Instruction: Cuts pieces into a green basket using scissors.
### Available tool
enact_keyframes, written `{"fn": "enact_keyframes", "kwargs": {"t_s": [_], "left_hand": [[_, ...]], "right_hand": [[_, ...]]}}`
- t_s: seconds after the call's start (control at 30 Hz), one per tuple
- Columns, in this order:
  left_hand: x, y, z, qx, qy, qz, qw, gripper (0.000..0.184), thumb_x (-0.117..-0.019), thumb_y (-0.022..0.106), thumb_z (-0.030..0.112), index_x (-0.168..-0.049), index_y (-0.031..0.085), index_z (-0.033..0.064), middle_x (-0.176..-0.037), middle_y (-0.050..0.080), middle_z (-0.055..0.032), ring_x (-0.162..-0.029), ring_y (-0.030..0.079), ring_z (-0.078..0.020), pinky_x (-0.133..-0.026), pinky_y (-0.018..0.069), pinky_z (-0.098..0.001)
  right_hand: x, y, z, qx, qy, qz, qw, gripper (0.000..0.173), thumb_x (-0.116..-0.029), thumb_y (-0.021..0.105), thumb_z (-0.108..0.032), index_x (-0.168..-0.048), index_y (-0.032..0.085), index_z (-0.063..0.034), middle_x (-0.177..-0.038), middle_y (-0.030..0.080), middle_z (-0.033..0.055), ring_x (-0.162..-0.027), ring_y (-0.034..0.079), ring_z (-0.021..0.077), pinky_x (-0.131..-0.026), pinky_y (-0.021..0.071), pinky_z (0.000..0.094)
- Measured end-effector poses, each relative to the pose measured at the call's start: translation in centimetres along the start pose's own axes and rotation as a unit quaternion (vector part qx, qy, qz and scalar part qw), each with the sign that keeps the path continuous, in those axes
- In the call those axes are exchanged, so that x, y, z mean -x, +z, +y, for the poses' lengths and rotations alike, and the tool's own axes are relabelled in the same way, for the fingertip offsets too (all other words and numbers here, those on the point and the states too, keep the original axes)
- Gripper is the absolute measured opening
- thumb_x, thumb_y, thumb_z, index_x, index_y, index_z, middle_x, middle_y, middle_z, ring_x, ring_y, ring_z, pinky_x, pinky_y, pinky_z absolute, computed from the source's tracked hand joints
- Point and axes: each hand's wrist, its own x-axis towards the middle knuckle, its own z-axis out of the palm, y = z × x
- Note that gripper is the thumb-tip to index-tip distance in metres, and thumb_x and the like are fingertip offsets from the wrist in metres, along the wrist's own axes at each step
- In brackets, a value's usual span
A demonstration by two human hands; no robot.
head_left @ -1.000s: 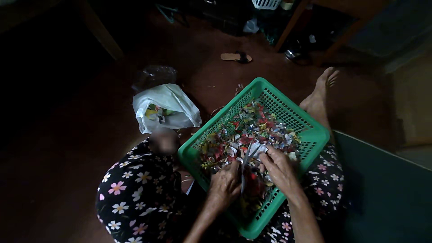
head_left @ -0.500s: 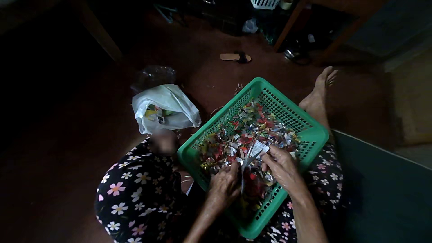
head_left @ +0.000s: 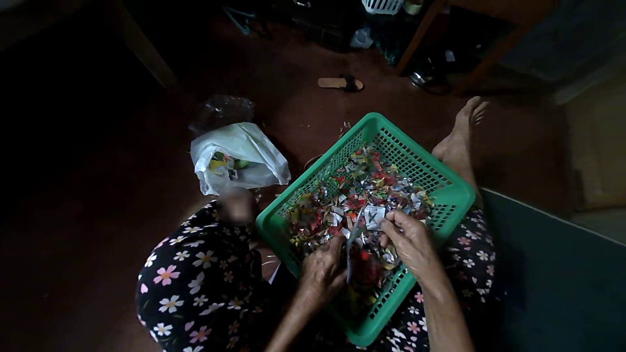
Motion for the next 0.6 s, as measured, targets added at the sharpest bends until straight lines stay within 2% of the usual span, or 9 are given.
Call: {"fn": "enact_keyframes", "kwargs": {"t_s": [0.13, 0.2, 0.3, 0.43, 0.5, 0.6], "left_hand": [[-0.5, -0.4, 0.4, -0.012, -0.011, -0.021, 1.000, 0.053, -0.0955, 0.064, 0.017, -0.144, 0.051, 0.0015, -0.116, 0.068, -0.0225, -0.103, 0.068, -0.0399, -0.088, 0.0537, -0.0583], [-0.9, -0.6, 0.9, -0.035, -0.028, -0.013, 0.999, 0.044, -0.0958, 0.063, 0.014, -0.137, 0.057, 0.0012, -0.104, 0.070, -0.0227, -0.095, 0.069, -0.0413, -0.083, 0.0537, -0.0594], [-1.0, -0.7, 1.0, -0.038, -0.033, 0.018, 0.999, 0.030, -0.0973, 0.062, 0.018, -0.123, 0.066, 0.0027, -0.086, 0.070, -0.0188, -0.080, 0.069, -0.0382, -0.073, 0.0531, -0.0574], [-0.4, -0.5, 1.0, -0.036, -0.034, 0.051, 0.997, 0.029, -0.0958, 0.063, 0.019, -0.120, 0.068, 0.0038, -0.082, 0.069, -0.0182, -0.075, 0.069, -0.0386, -0.069, 0.0530, -0.0573], [-0.2, -0.5, 1.1, -0.041, -0.040, 0.029, 0.998, 0.036, -0.0954, 0.064, 0.017, -0.128, 0.064, 0.0026, -0.090, 0.071, -0.0215, -0.081, 0.070, -0.0415, -0.073, 0.0536, -0.0595], [-0.1, -0.2, 0.5, -0.033, -0.021, -0.012, 0.999, 0.053, -0.0951, 0.066, 0.017, -0.144, 0.053, 0.0014, -0.115, 0.069, -0.0232, -0.102, 0.069, -0.0413, -0.087, 0.0542, -0.0596]], "right_hand": [[0.2, 0.0, -0.4, 0.048, -0.007, -0.038, 0.998, 0.019, -0.1024, 0.052, -0.011, -0.100, 0.066, 0.0014, -0.077, 0.062, 0.0021, -0.061, 0.059, 0.0045, -0.060, 0.0518, 0.0212], [0.1, 0.1, -0.6, 0.066, -0.004, -0.049, 0.997, 0.019, -0.1028, 0.053, -0.013, -0.100, 0.066, -0.0002, -0.076, 0.062, 0.0015, -0.061, 0.058, 0.0043, -0.060, 0.0504, 0.0210], [0.0, -0.2, -0.7, 0.059, 0.002, -0.030, 0.998, 0.020, -0.1032, 0.056, -0.016, -0.101, 0.067, -0.0011, -0.077, 0.063, 0.0008, -0.060, 0.058, 0.0032, -0.059, 0.0506, 0.0199], [-0.2, -0.9, -0.4, 0.042, -0.002, -0.025, 0.999, 0.021, -0.1033, 0.055, -0.018, -0.101, 0.067, -0.0012, -0.079, 0.062, 0.0008, -0.061, 0.058, 0.0036, -0.060, 0.0511, 0.0209], [-0.2, -1.1, -0.4, 0.045, -0.009, -0.033, 0.998, 0.021, -0.1027, 0.054, -0.017, -0.101, 0.067, -0.0016, -0.079, 0.063, 0.0000, -0.061, 0.057, 0.0030, -0.059, 0.0503, 0.0202], [-0.3, -1.3, -0.5, 0.051, -0.023, -0.059, 0.997, 0.020, -0.1009, 0.052, -0.012, -0.104, 0.068, -0.0001, -0.082, 0.063, 0.0009, -0.062, 0.056, 0.0024, -0.059, 0.0492, 0.0187]]}}
